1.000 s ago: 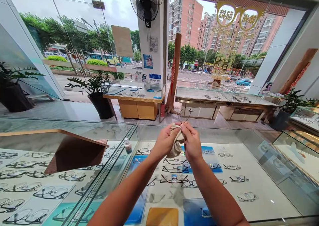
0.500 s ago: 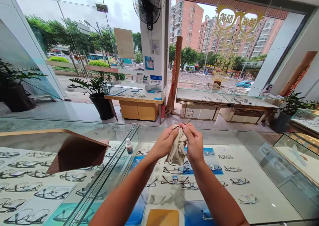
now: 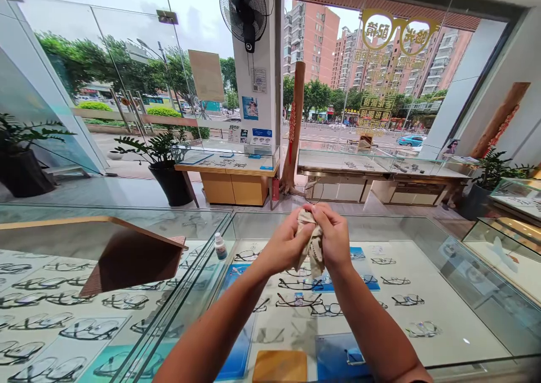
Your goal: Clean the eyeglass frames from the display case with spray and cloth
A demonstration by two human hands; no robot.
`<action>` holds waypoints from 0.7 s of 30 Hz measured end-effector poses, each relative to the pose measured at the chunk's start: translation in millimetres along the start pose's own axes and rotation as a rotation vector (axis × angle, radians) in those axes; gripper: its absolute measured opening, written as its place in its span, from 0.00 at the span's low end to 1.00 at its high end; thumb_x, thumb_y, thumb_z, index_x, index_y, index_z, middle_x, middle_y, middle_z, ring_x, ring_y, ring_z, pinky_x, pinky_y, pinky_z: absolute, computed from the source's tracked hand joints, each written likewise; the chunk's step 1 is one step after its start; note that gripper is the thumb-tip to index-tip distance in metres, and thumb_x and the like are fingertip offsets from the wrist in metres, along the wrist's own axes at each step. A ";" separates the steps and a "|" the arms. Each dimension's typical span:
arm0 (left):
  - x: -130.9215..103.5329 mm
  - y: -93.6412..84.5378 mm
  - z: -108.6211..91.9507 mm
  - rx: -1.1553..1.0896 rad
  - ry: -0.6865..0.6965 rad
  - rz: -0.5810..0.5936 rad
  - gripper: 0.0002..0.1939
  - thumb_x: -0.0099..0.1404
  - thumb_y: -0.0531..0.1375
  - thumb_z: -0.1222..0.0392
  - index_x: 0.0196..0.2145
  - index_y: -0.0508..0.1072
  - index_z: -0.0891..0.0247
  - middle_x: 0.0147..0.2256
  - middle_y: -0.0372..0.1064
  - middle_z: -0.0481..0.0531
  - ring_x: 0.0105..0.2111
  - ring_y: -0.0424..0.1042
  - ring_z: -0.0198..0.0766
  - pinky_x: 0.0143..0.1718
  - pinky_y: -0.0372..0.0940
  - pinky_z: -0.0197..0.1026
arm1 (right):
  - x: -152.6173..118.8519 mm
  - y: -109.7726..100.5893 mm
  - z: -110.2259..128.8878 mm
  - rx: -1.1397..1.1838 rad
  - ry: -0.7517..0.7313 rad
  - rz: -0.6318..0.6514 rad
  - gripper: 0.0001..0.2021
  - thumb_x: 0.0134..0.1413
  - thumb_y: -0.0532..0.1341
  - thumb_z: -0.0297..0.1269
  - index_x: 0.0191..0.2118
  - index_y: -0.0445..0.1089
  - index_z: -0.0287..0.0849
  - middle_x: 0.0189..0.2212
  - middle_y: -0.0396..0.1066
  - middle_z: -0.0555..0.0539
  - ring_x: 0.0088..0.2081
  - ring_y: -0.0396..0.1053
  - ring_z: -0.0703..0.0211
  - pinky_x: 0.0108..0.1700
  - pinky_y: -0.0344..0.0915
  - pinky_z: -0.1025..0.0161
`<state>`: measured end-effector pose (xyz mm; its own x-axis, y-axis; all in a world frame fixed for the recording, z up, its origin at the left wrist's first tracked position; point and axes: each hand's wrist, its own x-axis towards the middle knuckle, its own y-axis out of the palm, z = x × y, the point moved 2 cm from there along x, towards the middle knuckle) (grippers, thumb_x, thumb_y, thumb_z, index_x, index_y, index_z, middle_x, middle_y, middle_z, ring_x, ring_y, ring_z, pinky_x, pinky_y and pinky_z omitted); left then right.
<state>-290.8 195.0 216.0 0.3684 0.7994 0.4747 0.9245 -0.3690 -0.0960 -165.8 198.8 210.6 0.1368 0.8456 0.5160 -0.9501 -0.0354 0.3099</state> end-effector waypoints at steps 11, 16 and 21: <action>8.1 -1.9 6.2 -0.066 -0.042 0.025 0.26 0.72 0.59 0.40 0.54 0.75 0.64 0.38 0.74 0.53 0.36 0.69 0.40 0.40 0.66 0.40 | 8.0 -6.6 -2.2 0.013 0.015 -0.030 0.10 0.60 0.69 0.44 0.38 0.86 0.47 0.36 0.73 0.47 0.41 0.70 0.54 0.47 0.66 0.57; 7.9 -1.2 11.2 -0.065 -0.022 -0.065 0.26 0.72 0.60 0.38 0.52 0.75 0.64 0.37 0.73 0.52 0.34 0.67 0.38 0.37 0.64 0.39 | 2.3 -1.8 0.7 -0.059 -0.002 0.009 0.11 0.63 0.67 0.45 0.39 0.86 0.47 0.34 0.71 0.48 0.39 0.68 0.56 0.45 0.64 0.58; 5.7 1.3 8.2 0.051 -0.015 -0.160 0.28 0.74 0.54 0.34 0.43 0.76 0.65 0.33 0.71 0.51 0.32 0.65 0.38 0.35 0.63 0.39 | -1.9 -1.6 1.4 -0.059 -0.037 0.003 0.11 0.63 0.67 0.45 0.39 0.85 0.47 0.35 0.71 0.47 0.40 0.68 0.55 0.45 0.65 0.58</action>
<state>-286.7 203.0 211.4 0.2174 0.8531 0.4743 0.9750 -0.2126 -0.0646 -164.1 196.6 210.3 0.1428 0.8253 0.5464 -0.9653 -0.0057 0.2610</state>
